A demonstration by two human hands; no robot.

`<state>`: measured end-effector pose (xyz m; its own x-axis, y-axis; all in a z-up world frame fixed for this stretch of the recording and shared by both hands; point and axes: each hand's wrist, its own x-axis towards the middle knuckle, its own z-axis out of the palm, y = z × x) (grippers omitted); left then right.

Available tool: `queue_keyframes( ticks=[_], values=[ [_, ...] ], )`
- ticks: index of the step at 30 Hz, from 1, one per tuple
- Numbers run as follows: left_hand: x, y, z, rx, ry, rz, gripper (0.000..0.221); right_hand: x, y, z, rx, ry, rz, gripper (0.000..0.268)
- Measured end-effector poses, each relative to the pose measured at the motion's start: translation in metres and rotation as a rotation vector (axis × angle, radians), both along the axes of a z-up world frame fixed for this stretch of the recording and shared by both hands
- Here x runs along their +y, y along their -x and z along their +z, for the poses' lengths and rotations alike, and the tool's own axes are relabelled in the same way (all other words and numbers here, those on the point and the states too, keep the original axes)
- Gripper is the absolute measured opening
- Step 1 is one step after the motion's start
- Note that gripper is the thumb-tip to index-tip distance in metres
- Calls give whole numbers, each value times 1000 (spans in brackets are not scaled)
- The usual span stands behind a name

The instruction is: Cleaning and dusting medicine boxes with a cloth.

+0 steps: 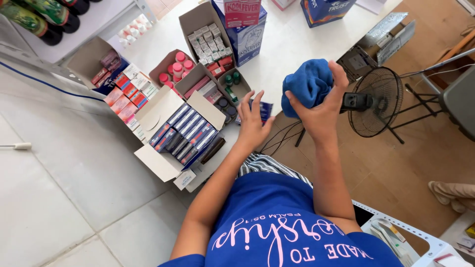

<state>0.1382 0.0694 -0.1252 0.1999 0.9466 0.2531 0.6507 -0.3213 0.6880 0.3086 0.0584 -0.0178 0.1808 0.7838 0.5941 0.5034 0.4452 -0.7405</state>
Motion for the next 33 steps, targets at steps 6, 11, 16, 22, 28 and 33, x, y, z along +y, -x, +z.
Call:
queue_keyframes(
  ticks=[6, 11, 16, 22, 28, 33],
  values=[
    [-35, 26, 106, -613, 71, -140, 52, -25, 61, 11, -122, -147, -48, 69],
    [-49, 58, 139, -1208, 270, -227, 48, -48, 102, 32, -89, -205, 313, 64],
    [-71, 83, 152, -1239, 214, -172, 49, -48, 119, 41, -10, -190, 513, 53],
    [-84, 105, 146, -957, -182, -89, 56, -56, 131, 30, 384, 161, 814, 48],
    [-94, 113, 165, -1250, 113, -77, 79, -74, 151, 35, -207, -297, 535, 44],
    [-97, 99, 155, -1409, 342, -271, 82, -70, 138, 40, -223, -309, 236, 42]
  ],
)
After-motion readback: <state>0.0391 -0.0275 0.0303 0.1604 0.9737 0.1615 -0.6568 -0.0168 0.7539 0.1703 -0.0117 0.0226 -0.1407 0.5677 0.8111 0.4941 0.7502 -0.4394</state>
